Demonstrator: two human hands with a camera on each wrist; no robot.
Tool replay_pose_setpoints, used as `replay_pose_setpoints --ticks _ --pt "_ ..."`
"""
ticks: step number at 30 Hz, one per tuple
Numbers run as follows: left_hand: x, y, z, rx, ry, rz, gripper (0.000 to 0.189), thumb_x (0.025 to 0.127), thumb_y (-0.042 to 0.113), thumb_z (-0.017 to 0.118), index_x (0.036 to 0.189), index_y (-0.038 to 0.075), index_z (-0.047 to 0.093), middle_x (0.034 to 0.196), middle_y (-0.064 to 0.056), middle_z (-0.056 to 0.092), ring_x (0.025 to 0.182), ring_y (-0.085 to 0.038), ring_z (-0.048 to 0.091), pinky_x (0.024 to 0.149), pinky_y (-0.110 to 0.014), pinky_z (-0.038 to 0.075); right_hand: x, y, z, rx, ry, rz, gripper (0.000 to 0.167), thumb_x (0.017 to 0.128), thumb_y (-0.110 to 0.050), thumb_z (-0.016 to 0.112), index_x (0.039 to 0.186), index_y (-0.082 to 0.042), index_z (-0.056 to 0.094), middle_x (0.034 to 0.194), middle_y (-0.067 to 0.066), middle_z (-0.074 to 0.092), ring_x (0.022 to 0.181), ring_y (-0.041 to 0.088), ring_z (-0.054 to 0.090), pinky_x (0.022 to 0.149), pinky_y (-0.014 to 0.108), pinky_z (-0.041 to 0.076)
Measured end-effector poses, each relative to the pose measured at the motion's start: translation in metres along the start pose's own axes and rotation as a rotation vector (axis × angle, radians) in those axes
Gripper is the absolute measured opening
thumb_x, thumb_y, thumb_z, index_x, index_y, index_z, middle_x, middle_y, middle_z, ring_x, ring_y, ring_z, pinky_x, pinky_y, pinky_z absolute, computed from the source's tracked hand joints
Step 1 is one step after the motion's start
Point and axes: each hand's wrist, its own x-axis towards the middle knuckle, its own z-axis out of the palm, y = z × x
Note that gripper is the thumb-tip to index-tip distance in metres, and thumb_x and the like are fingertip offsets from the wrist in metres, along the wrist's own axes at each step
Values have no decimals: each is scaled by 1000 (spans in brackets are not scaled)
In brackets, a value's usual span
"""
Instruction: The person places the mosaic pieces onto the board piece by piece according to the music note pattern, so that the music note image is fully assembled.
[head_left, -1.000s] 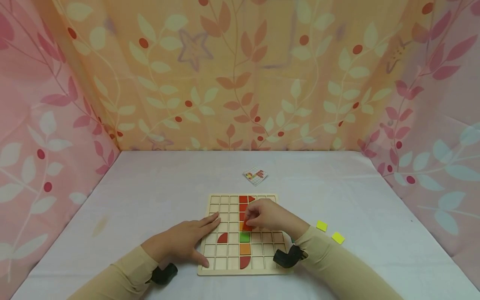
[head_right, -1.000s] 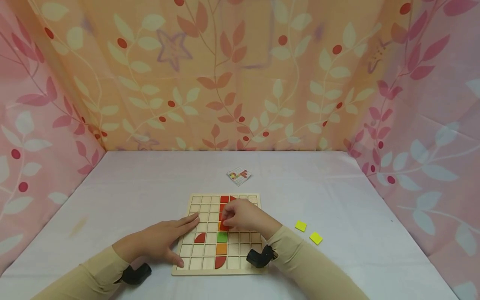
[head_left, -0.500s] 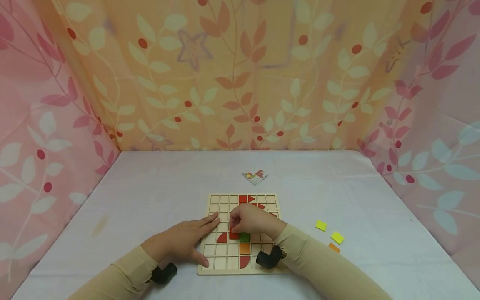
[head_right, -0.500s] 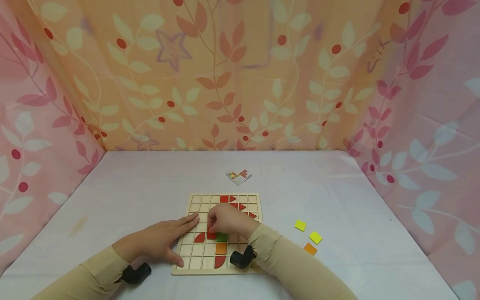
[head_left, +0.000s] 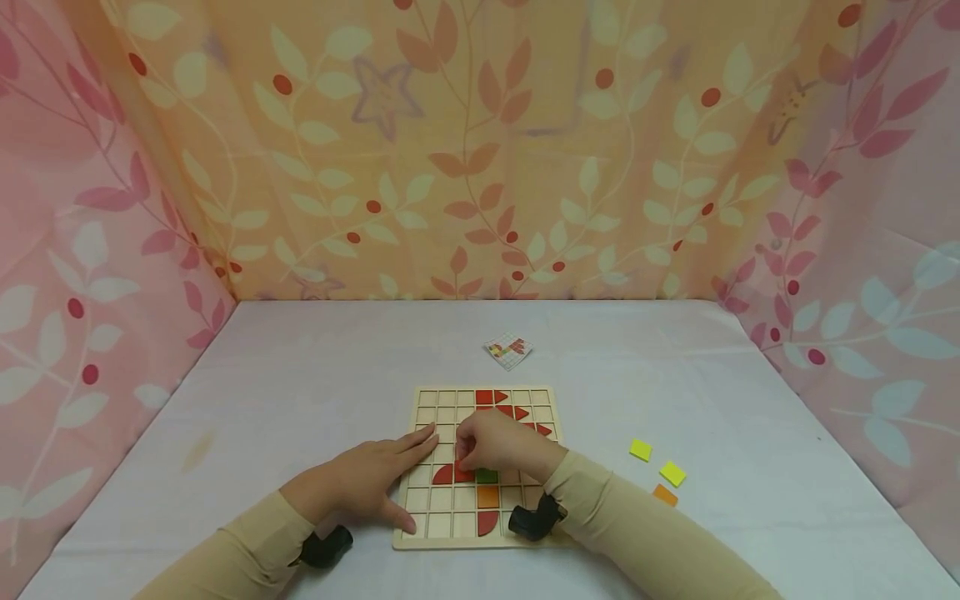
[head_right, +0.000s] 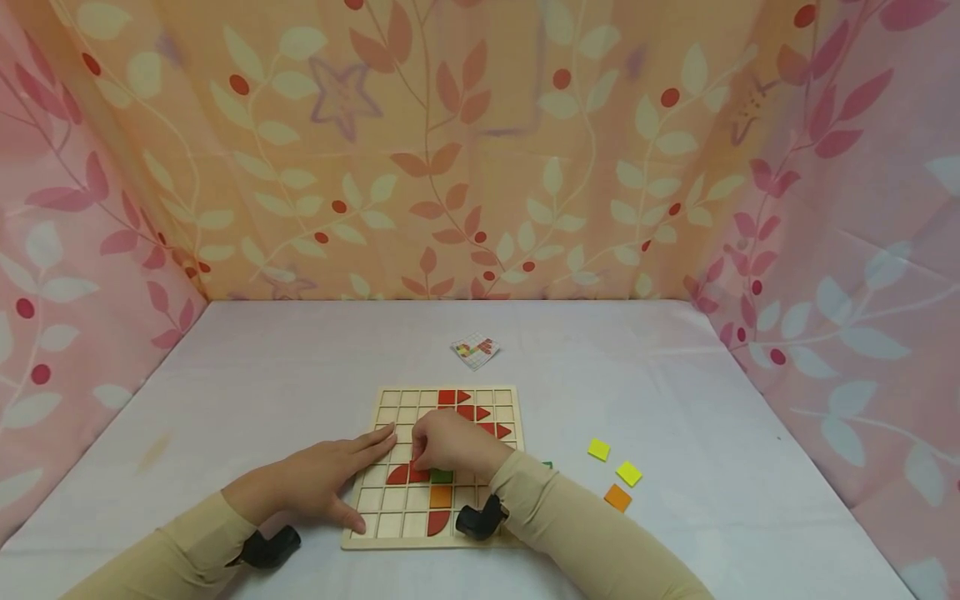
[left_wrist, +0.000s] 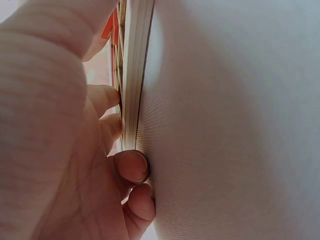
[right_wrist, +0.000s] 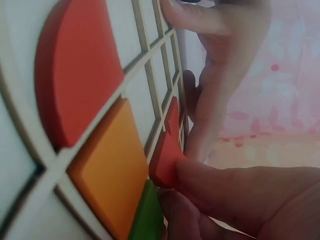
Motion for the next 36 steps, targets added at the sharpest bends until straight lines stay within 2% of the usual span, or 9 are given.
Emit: replay_pose_setpoints --ticks 13,19,24,31,36 --pt "-2 1 -2 -10 7 9 109 63 76 55 148 21 16 154 3 8 132 -26 31 98 -49 34 -2 -8 2 -33 -6 48 24 74 -12 74 57 -15 58 51 -8 47 52 6 42 48 20 34" --pt "-2 2 -2 -7 11 5 109 63 77 54 148 22 15 154 4 7 132 -26 31 98 -49 34 -2 -8 3 -81 18 24 24 75 -12 73 56 -16 57 50 -9 46 52 6 42 48 20 33" --pt "-2 1 -1 -5 12 6 109 63 77 54 148 22 15 154 4 7 132 -26 32 98 -49 34 -2 -6 1 -83 -1 1 22 76 -11 71 59 -16 59 52 -9 48 54 5 42 50 19 35" --pt "-2 2 -2 0 9 5 109 63 77 53 148 22 15 154 4 7 132 -26 31 98 -49 34 -5 4 -13 -63 11 -50 14 79 -12 69 66 -16 66 62 -11 56 59 4 48 57 21 41" --pt "-1 3 -2 -4 4 -1 109 63 77 54 148 22 14 154 3 6 132 -26 31 98 -49 33 -17 13 -33 -8 31 -43 10 82 -13 68 72 -14 68 68 -9 58 65 9 50 62 26 44"
